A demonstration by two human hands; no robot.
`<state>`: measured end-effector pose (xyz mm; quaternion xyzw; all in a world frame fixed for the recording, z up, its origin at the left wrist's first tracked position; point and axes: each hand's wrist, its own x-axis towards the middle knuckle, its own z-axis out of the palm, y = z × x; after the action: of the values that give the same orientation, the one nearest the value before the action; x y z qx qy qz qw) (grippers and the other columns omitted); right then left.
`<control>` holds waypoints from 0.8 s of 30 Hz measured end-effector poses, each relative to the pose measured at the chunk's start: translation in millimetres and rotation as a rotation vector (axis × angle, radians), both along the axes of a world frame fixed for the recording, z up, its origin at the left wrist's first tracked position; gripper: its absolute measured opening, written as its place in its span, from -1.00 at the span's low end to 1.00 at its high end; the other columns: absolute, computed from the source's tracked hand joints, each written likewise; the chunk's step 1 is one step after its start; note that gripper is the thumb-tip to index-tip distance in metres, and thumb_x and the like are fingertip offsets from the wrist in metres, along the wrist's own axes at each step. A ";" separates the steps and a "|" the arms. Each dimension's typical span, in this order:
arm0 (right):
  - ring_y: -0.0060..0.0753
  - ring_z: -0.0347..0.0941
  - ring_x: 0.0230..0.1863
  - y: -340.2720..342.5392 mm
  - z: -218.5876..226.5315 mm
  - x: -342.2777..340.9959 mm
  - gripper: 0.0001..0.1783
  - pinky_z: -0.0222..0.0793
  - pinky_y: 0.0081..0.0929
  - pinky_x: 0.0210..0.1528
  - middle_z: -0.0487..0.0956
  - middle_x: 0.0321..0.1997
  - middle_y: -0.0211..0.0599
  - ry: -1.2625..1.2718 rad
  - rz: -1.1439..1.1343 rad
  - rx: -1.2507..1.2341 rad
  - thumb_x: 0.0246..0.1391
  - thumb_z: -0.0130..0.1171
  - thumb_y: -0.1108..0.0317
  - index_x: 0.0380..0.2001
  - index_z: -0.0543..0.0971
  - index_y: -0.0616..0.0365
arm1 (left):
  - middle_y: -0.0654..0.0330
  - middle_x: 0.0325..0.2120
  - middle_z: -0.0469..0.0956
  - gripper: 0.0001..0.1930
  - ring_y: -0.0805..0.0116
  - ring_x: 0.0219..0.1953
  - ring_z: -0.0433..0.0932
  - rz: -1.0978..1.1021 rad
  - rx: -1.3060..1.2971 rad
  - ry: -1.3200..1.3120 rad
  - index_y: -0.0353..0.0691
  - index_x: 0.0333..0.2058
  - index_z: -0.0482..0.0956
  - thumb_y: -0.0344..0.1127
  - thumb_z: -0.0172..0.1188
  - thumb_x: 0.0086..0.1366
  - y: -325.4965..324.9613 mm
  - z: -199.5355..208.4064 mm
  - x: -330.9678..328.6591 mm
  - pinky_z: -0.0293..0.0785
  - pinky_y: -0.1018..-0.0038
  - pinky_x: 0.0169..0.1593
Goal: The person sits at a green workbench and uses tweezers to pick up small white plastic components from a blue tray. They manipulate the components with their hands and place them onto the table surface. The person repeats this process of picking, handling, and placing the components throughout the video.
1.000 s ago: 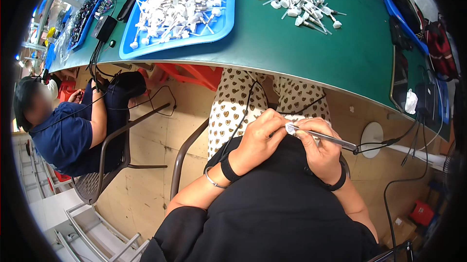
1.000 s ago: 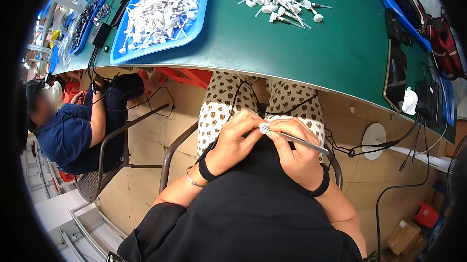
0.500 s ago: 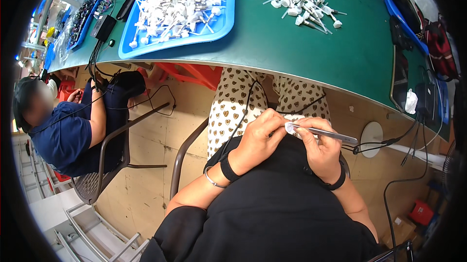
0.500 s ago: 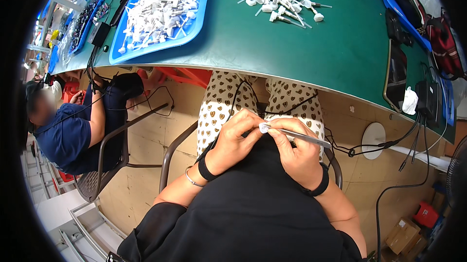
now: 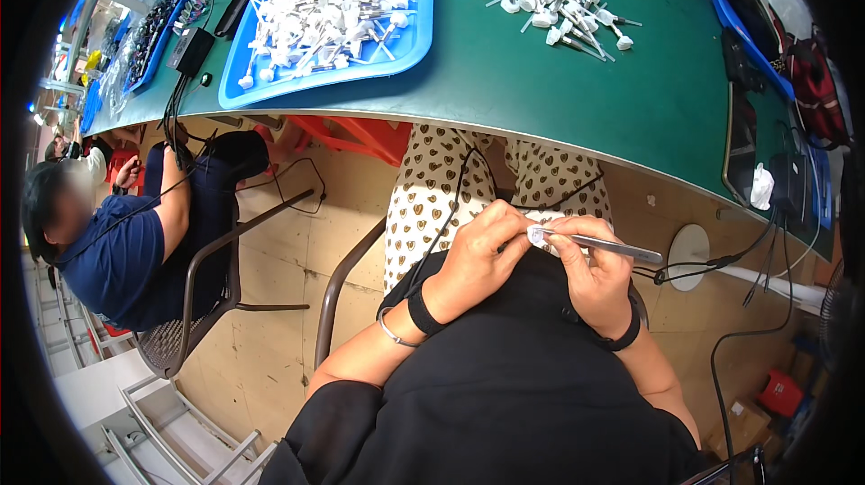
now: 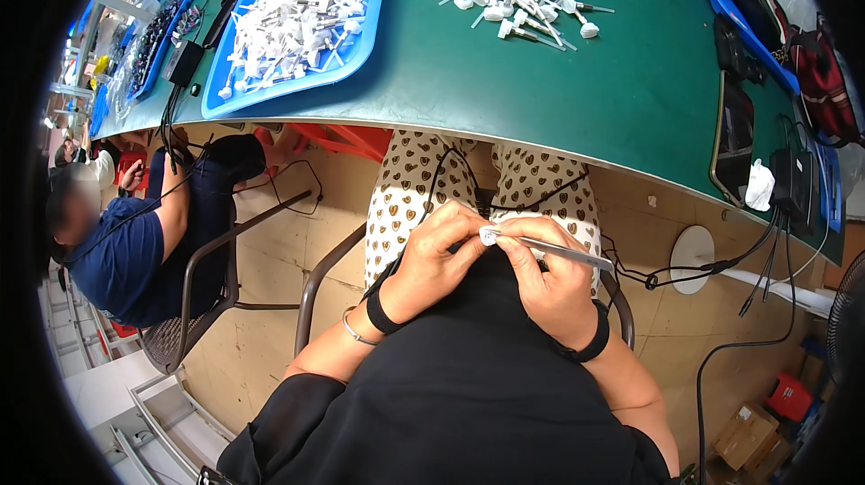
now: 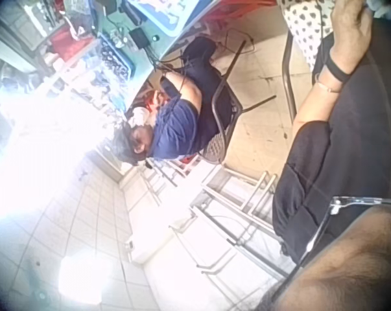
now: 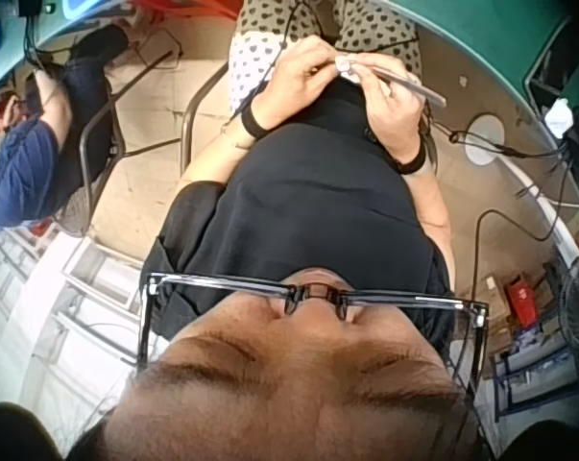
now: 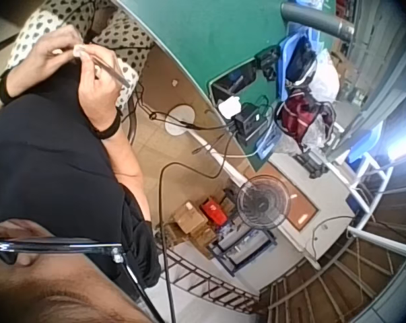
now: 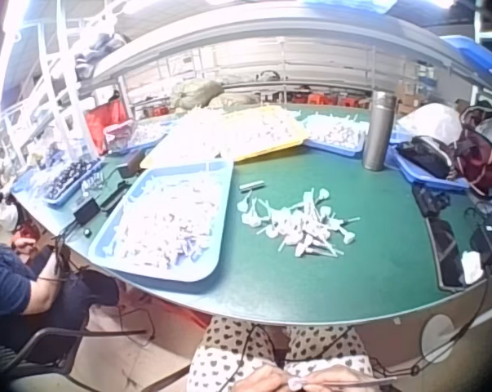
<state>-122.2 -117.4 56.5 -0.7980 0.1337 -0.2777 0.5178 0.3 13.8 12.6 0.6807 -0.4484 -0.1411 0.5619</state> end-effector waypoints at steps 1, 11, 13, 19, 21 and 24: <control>-0.28 0.66 -0.24 -0.1 -0.1 -0.1 -0.90 0.57 -0.43 -0.18 0.70 -0.24 -0.17 0.002 -0.002 0.000 0.21 0.28 0.57 -0.20 0.63 0.28 | 0.11 -0.37 0.54 -0.85 0.14 -0.35 0.59 0.001 -0.001 -0.004 -0.27 -0.23 0.65 -0.56 0.31 0.22 -0.1 0.0 0.0 0.53 0.33 -0.30; -0.28 0.65 -0.26 -1.1 0.4 -0.2 -0.91 0.56 -0.44 -0.20 0.69 -0.25 -0.19 0.018 -0.002 -0.014 0.21 0.29 0.54 -0.22 0.63 0.27 | 0.11 -0.37 0.53 -0.86 0.13 -0.36 0.59 -0.010 0.014 0.008 -0.26 -0.22 0.66 -0.55 0.31 0.23 0.5 1.6 -0.1 0.52 0.32 -0.31; -0.28 0.65 -0.27 -1.8 0.4 -0.2 -0.91 0.56 -0.44 -0.21 0.69 -0.26 -0.19 0.025 0.003 -0.027 0.21 0.30 0.53 -0.22 0.63 0.26 | 0.11 -0.37 0.53 -0.86 0.13 -0.36 0.59 -0.014 0.018 0.010 -0.26 -0.22 0.66 -0.55 0.31 0.23 0.9 0.4 -0.2 0.52 0.32 -0.31; -0.28 0.64 -0.28 -2.0 2.1 1.3 -0.93 0.54 -0.44 -0.23 0.69 -0.27 -0.20 0.016 0.007 -0.041 0.21 0.30 0.52 -0.24 0.63 0.25 | 0.11 -0.37 0.53 -0.85 0.14 -0.36 0.59 -0.016 0.010 0.009 -0.26 -0.21 0.66 -0.56 0.30 0.23 0.6 1.7 0.0 0.52 0.33 -0.30; -0.27 0.64 -0.29 -1.2 2.3 1.7 -0.93 0.54 -0.43 -0.24 0.69 -0.27 -0.20 0.026 0.005 -0.045 0.20 0.30 0.52 -0.25 0.63 0.25 | 0.11 -0.37 0.53 -0.85 0.14 -0.36 0.59 -0.017 0.009 0.008 -0.26 -0.22 0.66 -0.56 0.30 0.23 0.5 1.8 0.0 0.52 0.33 -0.30; -0.22 0.63 -0.32 -2.0 3.7 2.8 -0.93 0.53 -0.41 -0.26 0.68 -0.29 -0.18 0.050 0.021 -0.101 0.18 0.30 0.54 -0.26 0.63 0.25 | 0.11 -0.35 0.56 -0.85 0.16 -0.29 0.59 -0.027 0.043 0.017 -0.30 -0.23 0.66 -0.57 0.34 0.22 1.7 2.7 0.6 0.53 0.36 -0.23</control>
<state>-119.4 -119.4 60.2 -0.8312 0.1240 -0.2587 0.4763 0.9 15.5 15.4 0.6853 -0.4496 -0.1641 0.5489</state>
